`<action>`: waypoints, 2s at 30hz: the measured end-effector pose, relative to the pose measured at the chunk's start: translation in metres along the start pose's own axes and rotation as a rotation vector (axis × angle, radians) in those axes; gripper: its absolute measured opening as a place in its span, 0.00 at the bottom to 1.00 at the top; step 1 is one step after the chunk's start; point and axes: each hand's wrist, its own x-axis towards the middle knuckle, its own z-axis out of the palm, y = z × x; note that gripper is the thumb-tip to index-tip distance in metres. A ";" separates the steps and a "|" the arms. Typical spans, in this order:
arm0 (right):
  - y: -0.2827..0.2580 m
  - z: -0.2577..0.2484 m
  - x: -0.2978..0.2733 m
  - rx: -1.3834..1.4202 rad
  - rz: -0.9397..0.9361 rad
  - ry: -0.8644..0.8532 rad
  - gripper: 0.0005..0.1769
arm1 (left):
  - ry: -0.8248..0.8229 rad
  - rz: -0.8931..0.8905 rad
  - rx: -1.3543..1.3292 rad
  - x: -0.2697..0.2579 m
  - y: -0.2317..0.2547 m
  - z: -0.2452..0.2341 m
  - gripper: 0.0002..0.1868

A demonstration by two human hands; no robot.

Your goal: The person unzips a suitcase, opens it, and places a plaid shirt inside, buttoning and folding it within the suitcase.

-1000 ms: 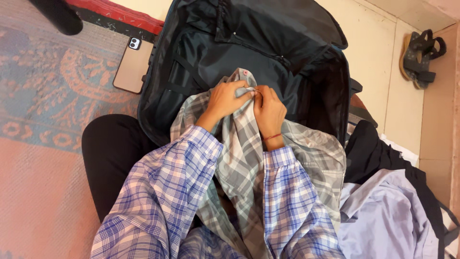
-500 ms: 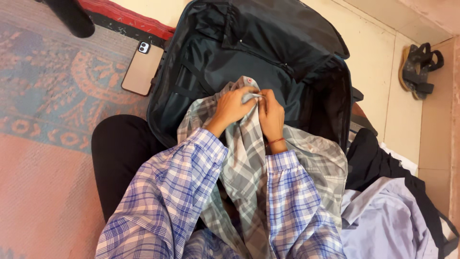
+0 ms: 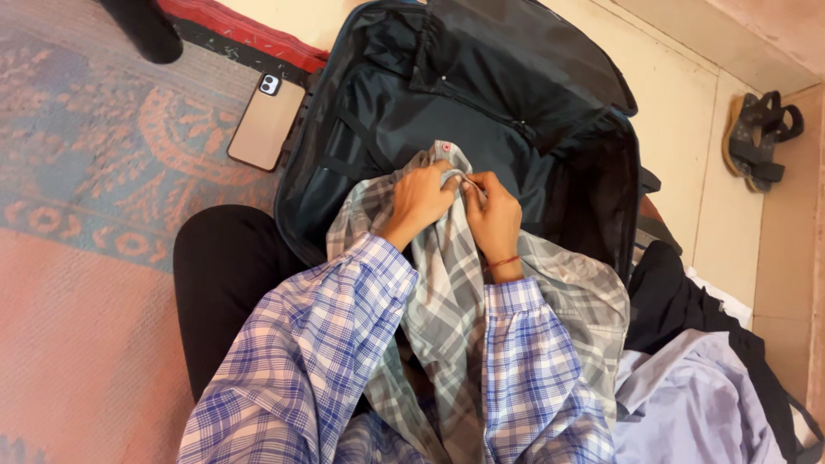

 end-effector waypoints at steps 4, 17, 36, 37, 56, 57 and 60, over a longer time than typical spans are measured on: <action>-0.005 -0.010 0.007 -0.004 -0.026 -0.093 0.12 | 0.114 -0.004 0.028 0.011 -0.006 -0.002 0.14; 0.079 0.028 0.042 0.251 0.344 -0.037 0.14 | 0.353 -0.188 -0.242 0.047 -0.039 0.005 0.19; 0.065 -0.009 0.028 -0.102 0.181 0.279 0.12 | -0.319 -0.227 0.113 0.013 -0.017 -0.031 0.66; 0.067 -0.008 0.027 -0.078 0.205 0.262 0.13 | -0.321 -0.226 0.114 0.011 -0.014 -0.031 0.66; 0.055 -0.002 0.010 0.751 0.287 -0.306 0.09 | -0.204 0.106 -0.643 0.024 -0.031 -0.008 0.76; 0.054 -0.003 0.010 0.776 0.329 -0.308 0.10 | -0.224 0.113 -0.631 0.023 -0.029 -0.009 0.77; 0.042 -0.006 0.011 0.660 0.355 -0.223 0.10 | -0.170 0.050 -0.555 0.022 -0.025 -0.010 0.75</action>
